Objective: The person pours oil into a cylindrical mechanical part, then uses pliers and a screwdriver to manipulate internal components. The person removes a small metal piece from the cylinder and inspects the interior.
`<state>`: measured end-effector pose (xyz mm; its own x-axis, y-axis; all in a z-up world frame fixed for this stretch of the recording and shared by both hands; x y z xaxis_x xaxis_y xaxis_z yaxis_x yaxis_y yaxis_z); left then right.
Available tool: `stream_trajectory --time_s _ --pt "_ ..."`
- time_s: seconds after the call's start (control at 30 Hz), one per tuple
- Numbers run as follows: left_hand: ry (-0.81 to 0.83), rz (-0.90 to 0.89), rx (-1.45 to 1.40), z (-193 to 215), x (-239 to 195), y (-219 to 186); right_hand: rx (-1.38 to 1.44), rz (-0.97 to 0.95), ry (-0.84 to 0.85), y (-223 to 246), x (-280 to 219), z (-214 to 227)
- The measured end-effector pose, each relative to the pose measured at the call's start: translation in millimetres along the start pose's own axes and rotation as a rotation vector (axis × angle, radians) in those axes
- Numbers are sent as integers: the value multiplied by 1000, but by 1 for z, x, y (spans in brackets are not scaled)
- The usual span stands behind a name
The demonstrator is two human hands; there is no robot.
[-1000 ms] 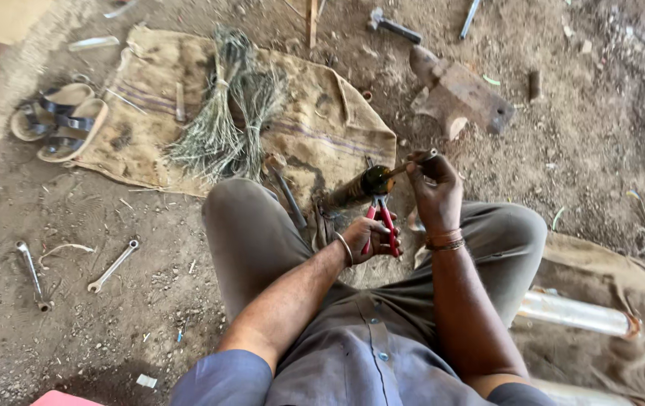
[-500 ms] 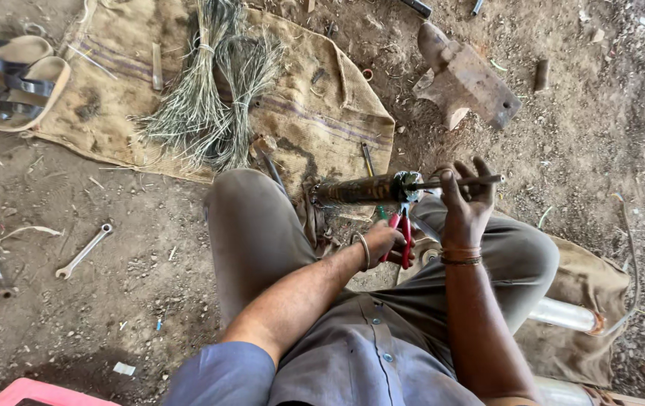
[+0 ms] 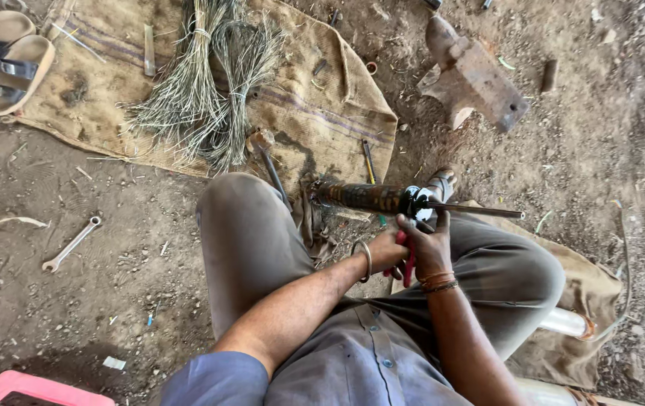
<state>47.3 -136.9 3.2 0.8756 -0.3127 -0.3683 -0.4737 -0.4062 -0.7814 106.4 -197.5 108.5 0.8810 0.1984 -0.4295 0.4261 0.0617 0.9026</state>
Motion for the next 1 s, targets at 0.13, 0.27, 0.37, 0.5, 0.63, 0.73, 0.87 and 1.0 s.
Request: stream_trajectory --time_s 0.13,0.27,0.37,0.5,0.63,0.73,0.87,1.0 --pt "77 61 493 6 -1 -6 -81 134 59 -28 20 21" --pt "82 -83 164 6 -19 -17 -318 413 43 -40 25 35" --pt "-171 71 -170 21 -21 -12 -336 365 -16 -32 30 30" --pt "-698 349 -551 65 -7 38 -330 91 -154 -14 24 14" --pt "-1003 514 -827 129 28 108 -462 82 -150 9 23 -4" --pt "-1014 547 -1029 158 47 155 -444 61 -150 11 14 -10" --pt "-837 434 -1233 184 73 168 -484 137 -145 7 9 -12" --pt "-708 309 -1376 199 88 159 -379 124 -127 7 11 -7"
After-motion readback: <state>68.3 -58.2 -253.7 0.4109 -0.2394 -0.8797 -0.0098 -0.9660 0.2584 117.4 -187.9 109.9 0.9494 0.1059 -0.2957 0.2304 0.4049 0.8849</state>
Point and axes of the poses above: each hand's wrist, its own x-axis towards the middle knuckle, its own z-axis out of the back of the hand, y = z × x, the point moved 2 cm from there along x, towards the middle knuckle, and after that the axes turned 12 degrees about x, right-handed, at the moved point
